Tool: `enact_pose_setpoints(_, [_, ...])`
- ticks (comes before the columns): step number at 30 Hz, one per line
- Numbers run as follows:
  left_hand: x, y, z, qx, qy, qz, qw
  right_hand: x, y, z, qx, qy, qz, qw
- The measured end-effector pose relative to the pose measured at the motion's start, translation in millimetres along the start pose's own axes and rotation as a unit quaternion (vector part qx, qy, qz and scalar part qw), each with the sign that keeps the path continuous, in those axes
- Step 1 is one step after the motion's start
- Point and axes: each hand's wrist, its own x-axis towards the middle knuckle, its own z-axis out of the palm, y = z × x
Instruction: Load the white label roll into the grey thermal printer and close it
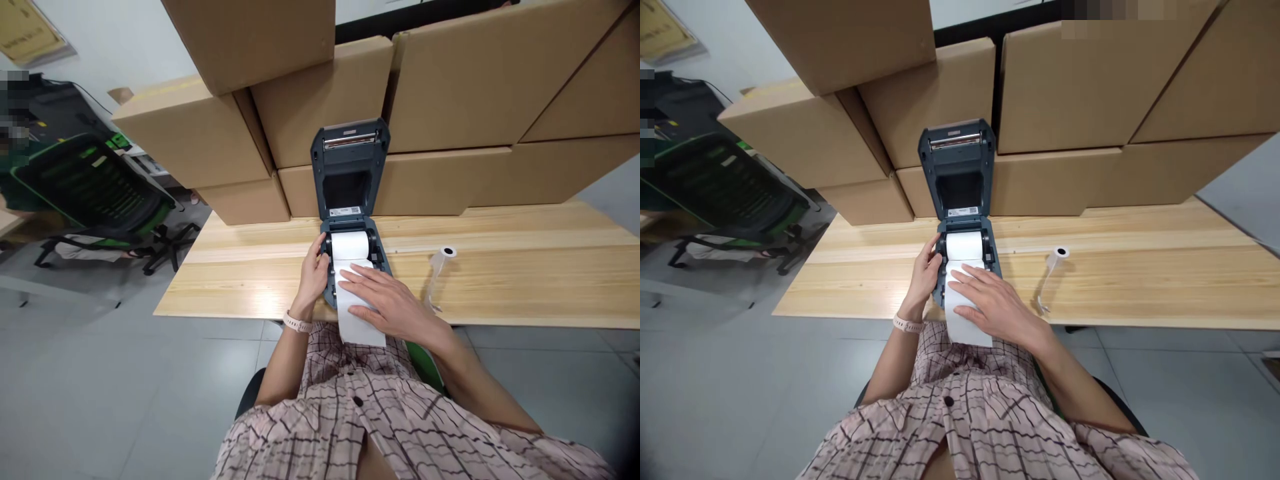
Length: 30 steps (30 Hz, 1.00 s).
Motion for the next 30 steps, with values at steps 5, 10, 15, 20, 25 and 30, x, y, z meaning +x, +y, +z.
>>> enact_pose_setpoints(5, [-3, -3, 4.5, -0.049, 0.023, -0.03, 0.998, -4, 4, 6, 0.005, 0.019, -0.02, 1.0])
enact_pose_setpoints(10, [1, -6, 1.7, -0.076, 0.006, -0.052, 0.996, -5, 6, 10, 0.017, 0.049, -0.025, 0.998])
enact_pose_setpoints(15, [1, 0, -0.3, -0.057, -0.006, -0.066, 0.996, -9, 7, 8, 0.047, 0.065, -0.038, 0.996])
enact_pose_setpoints(20, [-41, 22, 11.0, -0.035, 0.019, -0.096, 0.995, -14, 7, 4, 0.082, 0.04, -0.039, 0.995])
enact_pose_setpoints(25, [-80, 37, 15.8, -0.047, 0.014, -0.141, 0.989, -17, 7, -2, 0.107, 0.009, -0.043, 0.993])
enact_pose_setpoints(30, [-80, 39, 13.0, -0.107, -0.024, -0.148, 0.983, 0, 23, -48, 0.212, 0.039, -0.047, 0.975])
